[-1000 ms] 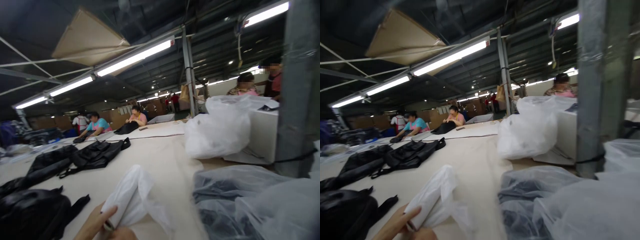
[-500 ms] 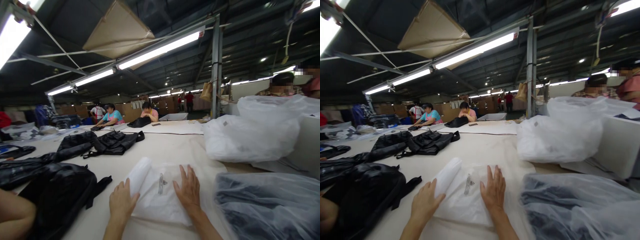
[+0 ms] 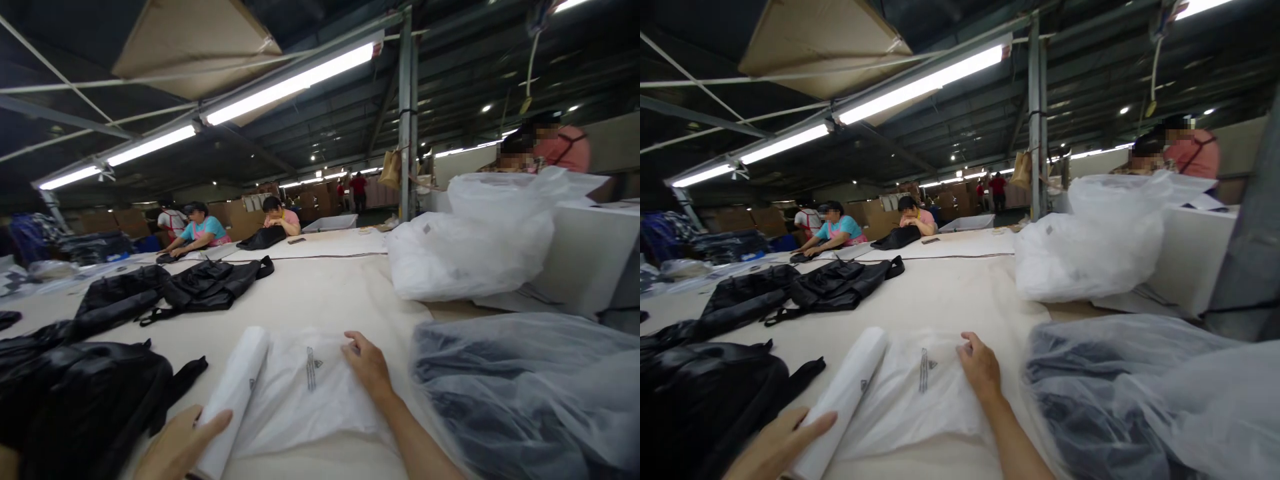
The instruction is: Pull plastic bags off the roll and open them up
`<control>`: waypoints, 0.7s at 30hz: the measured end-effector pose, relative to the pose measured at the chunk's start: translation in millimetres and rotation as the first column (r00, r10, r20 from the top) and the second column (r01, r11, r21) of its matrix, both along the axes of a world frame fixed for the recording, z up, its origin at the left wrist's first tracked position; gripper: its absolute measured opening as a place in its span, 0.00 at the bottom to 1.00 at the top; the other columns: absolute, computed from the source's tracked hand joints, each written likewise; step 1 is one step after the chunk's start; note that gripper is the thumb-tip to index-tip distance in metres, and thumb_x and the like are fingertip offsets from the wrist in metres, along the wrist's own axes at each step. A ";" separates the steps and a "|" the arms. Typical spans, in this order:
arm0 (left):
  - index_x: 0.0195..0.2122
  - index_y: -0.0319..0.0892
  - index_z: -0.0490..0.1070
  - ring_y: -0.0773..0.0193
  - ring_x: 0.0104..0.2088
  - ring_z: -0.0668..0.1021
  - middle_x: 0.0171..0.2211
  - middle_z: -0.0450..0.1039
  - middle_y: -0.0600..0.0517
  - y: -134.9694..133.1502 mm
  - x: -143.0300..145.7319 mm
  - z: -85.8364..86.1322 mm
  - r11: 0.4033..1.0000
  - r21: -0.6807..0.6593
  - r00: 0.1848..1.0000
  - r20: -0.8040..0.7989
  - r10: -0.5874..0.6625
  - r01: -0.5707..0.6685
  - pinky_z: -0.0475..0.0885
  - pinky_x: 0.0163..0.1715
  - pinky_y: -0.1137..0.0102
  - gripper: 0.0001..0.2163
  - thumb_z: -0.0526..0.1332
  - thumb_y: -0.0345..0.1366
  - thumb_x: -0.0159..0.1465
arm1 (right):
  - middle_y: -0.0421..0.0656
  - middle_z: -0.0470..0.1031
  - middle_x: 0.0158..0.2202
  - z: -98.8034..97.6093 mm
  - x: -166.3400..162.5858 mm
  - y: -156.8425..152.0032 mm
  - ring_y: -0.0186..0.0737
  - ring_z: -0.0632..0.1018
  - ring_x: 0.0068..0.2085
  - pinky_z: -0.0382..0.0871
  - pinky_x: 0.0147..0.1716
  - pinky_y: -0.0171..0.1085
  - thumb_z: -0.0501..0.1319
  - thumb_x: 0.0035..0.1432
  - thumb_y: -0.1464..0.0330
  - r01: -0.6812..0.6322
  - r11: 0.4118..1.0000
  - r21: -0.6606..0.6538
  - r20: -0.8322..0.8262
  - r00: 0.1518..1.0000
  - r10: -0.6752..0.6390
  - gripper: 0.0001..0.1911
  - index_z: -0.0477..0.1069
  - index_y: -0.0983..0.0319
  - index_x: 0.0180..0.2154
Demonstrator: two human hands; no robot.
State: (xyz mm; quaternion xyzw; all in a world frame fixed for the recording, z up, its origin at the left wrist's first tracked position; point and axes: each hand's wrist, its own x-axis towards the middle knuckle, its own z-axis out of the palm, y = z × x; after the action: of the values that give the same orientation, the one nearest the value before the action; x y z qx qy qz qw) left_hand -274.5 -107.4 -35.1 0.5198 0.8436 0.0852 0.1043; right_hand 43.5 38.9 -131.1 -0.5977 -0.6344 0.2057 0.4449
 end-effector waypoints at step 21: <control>0.52 0.50 0.72 0.57 0.59 0.66 0.58 0.67 0.51 50.7 132.0 -87.2 0.666 0.398 0.659 0.178 -0.731 0.631 0.57 0.62 0.58 0.21 0.44 0.44 0.66 | 0.43 0.76 0.30 21.2 34.7 7.0 0.41 0.74 0.32 0.67 0.34 0.38 0.53 0.55 0.51 -0.312 0.943 -0.117 -0.479 0.849 0.222 0.24 0.73 0.64 0.36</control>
State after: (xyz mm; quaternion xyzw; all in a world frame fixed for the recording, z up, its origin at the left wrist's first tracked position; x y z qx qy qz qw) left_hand -142.5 -56.7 -122.3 0.7886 0.5303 0.2507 0.1844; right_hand 78.2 45.8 -109.9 -0.4771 -0.5656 0.4608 0.4899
